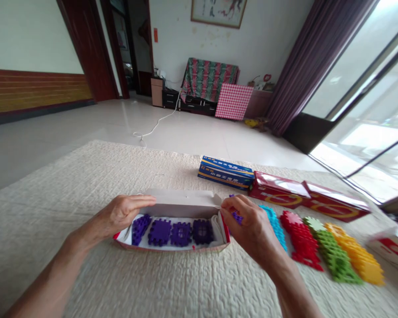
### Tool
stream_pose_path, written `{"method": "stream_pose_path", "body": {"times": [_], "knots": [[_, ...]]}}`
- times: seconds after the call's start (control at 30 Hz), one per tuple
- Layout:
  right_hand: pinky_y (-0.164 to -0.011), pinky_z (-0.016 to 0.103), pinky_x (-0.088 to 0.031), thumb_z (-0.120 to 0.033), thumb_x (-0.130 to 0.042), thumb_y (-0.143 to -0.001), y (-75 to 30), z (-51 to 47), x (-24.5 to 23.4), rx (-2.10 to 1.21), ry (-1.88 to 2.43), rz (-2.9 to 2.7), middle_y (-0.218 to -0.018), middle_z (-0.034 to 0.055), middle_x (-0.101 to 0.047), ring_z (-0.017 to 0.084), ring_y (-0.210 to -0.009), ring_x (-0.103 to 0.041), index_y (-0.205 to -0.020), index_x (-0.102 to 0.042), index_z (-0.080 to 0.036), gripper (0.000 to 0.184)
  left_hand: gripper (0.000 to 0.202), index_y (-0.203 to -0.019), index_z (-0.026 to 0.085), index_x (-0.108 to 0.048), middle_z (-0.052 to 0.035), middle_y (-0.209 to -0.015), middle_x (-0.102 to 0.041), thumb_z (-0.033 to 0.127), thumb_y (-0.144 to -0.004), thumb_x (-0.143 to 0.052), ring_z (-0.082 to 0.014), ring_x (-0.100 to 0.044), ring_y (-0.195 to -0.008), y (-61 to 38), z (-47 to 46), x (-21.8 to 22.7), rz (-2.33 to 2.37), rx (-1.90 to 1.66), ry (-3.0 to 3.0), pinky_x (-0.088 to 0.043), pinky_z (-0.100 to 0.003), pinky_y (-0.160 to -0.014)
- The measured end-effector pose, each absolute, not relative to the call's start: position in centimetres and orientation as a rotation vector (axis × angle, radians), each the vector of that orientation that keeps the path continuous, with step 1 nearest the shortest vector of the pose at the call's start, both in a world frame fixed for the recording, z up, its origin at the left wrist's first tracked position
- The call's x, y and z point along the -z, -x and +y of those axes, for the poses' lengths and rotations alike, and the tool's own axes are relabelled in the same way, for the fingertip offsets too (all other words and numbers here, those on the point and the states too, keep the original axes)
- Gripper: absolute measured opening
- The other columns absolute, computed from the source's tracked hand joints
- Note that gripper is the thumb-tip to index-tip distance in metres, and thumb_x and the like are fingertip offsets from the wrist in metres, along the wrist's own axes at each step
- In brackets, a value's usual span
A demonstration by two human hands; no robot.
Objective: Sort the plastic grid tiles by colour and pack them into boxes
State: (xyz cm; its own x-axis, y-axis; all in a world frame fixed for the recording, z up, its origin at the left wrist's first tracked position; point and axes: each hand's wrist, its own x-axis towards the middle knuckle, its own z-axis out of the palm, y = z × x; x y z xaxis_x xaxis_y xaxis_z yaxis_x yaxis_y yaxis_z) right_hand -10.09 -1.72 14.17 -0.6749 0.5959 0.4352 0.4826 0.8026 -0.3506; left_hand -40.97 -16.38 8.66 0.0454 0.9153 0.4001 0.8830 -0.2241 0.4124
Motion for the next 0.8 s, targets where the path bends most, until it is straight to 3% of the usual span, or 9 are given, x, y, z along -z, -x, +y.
{"method": "stream_pose_path", "body": {"times": [0.17,0.33,0.53,0.8], "knots": [[-0.071,0.031,-0.048,-0.032,-0.047,-0.088,4.8,1.1,-10.4,-0.168,1.063,-2.466,-0.087,0.0047,-0.065,0.018,-0.077,-0.062,-0.087,-0.062,-0.021,0.019,0.048,-0.108,0.024,-0.070,0.0014,-0.112,-0.070,0.008,-0.076,-0.038,-0.0144,-0.066,-0.102,41.8,-16.0,-7.4,1.930,-0.946,-2.268,-0.052,-0.029,-0.096],[-0.083,0.036,-0.048,-0.027,-0.053,-0.084,4.0,0.9,-7.3,-0.086,1.219,-2.531,-0.107,0.0092,-0.061,0.022,-0.095,-0.060,-0.106,-0.063,-0.021,0.025,0.044,-0.107,0.024,-0.071,0.0015,-0.112,-0.070,0.013,-0.080,-0.038,-0.0146,-0.066,-0.102,42.3,-15.8,-6.8,1.940,-0.915,-2.303,-0.051,-0.029,-0.097],[-0.089,0.038,-0.044,-0.023,-0.060,-0.080,5.6,0.2,-6.7,-0.011,1.184,-2.600,-0.112,0.0102,-0.057,0.024,-0.100,-0.054,-0.121,-0.058,-0.021,0.041,0.041,-0.105,0.024,-0.072,0.0012,-0.110,-0.070,0.016,-0.080,-0.040,-0.0153,-0.067,-0.100,42.5,-15.6,-6.8,1.908,-0.933,-2.317,-0.051,-0.028,-0.096],[-0.089,0.044,-0.044,-0.019,-0.060,-0.077,5.4,-0.3,-6.3,0.046,1.197,-2.606,-0.118,0.0117,-0.055,0.027,-0.103,-0.052,-0.121,-0.058,-0.021,0.044,0.039,-0.104,0.025,-0.072,0.0024,-0.110,-0.071,0.017,-0.080,-0.042,-0.0154,-0.068,-0.098,42.3,-15.7,-7.0,1.899,-0.976,-2.308,-0.052,-0.027,-0.094]]}}
